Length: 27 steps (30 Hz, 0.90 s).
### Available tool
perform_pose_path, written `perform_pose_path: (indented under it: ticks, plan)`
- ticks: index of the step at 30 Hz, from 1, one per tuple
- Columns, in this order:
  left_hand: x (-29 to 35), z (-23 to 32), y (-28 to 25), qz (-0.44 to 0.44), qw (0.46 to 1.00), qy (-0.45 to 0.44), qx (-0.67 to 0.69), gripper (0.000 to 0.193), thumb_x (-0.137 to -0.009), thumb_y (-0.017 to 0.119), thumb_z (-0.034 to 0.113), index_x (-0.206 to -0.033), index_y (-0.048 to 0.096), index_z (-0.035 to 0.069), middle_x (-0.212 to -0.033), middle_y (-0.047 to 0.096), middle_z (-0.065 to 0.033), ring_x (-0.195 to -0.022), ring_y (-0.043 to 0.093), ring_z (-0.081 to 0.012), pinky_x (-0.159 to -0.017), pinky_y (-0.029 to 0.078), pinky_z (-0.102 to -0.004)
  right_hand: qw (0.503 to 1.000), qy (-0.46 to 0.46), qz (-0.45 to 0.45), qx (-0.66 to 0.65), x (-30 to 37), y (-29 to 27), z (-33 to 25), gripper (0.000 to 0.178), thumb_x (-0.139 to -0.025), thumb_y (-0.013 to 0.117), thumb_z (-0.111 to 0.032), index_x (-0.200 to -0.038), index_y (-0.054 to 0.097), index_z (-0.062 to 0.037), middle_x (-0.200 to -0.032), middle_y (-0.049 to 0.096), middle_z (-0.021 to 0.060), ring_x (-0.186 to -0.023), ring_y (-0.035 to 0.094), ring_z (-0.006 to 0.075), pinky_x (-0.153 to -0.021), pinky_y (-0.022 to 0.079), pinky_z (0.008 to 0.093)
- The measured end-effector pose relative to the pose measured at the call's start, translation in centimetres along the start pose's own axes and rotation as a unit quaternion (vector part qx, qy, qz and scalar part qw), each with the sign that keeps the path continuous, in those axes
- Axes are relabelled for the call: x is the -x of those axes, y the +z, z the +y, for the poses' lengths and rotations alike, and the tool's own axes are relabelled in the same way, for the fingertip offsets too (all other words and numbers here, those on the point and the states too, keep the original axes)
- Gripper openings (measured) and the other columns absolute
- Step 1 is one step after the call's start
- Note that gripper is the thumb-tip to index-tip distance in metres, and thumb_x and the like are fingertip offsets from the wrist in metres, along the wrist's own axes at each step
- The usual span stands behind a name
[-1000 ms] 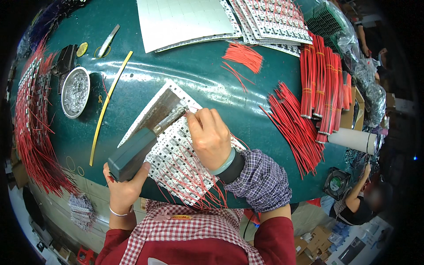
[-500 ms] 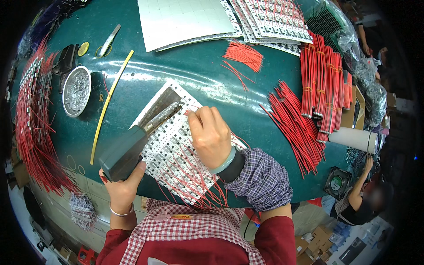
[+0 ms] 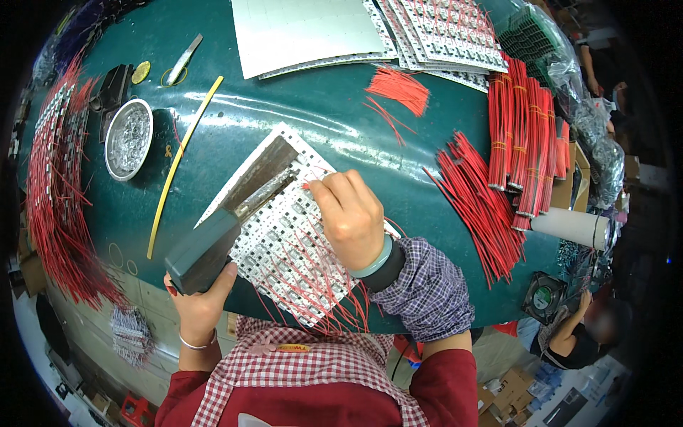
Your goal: The person attaches red wires to a circuit board using a soldering iron.
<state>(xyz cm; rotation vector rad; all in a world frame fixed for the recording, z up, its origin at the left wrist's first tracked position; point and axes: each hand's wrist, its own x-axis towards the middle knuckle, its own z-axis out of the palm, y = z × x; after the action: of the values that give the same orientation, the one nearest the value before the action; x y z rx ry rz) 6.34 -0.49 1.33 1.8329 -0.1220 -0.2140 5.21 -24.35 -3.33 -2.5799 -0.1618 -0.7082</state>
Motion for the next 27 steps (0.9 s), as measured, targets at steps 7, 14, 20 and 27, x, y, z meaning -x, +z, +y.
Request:
perform_pose_path:
  ticks: [7, 14, 20, 27]
  plan:
    - [-0.03, -0.27, 0.08, -0.02, 1.0, -0.013, 0.006, 0.015, -0.073, 0.075, 0.0, -0.087, 0.069, -0.002, -0.078, 0.068, -0.0053, -0.066, 0.062, -0.0112, -0.061, 0.049, -0.0257, 1.0, 0.004, -0.021, -0.014, 0.15, 0.03, 0.24, 0.023, -0.068, 0.064, 0.005, -0.091, 0.066, 0.0012, -0.084, 0.057, 0.0085, -0.075, 0.057, 0.0253, -0.062, 0.049, 0.0363]
    - [-0.2, -0.32, 0.09, -0.038, 0.998, 0.027, -0.035, 0.014, -0.072, 0.073, -0.004, -0.085, 0.068, -0.005, -0.074, 0.063, -0.0068, -0.061, 0.059, -0.0139, -0.056, 0.046, -0.0278, 1.0, 0.0, -0.02, -0.009, 0.17, 0.12, 0.18, 0.022, -0.068, 0.065, 0.003, -0.09, 0.066, 0.001, -0.084, 0.057, 0.0083, -0.075, 0.057, 0.0248, -0.062, 0.049, 0.0357]
    - [-0.23, -0.01, -0.06, -0.036, 0.996, 0.05, -0.062, 0.014, -0.072, 0.074, -0.003, -0.084, 0.068, -0.004, -0.074, 0.064, -0.0076, -0.06, 0.06, -0.0156, -0.057, 0.047, -0.027, 1.0, -0.005, -0.021, -0.004, 0.15, 0.18, 0.21, 0.022, -0.068, 0.067, 0.0, -0.09, 0.066, 0.0008, -0.083, 0.056, 0.0081, -0.075, 0.056, 0.0243, -0.061, 0.048, 0.035]
    - [0.41, -0.17, -0.09, 0.022, 0.998, 0.053, -0.035, 0.018, -0.072, 0.077, 0.001, -0.088, 0.071, -0.002, -0.076, 0.071, -0.0082, -0.059, 0.065, -0.0138, -0.058, 0.05, -0.0257, 1.0, -0.002, -0.02, -0.003, 0.12, 0.12, 0.11, 0.021, -0.069, 0.067, 0.0, -0.09, 0.065, 0.0003, -0.083, 0.055, 0.0078, -0.075, 0.056, 0.0239, -0.061, 0.048, 0.0347]
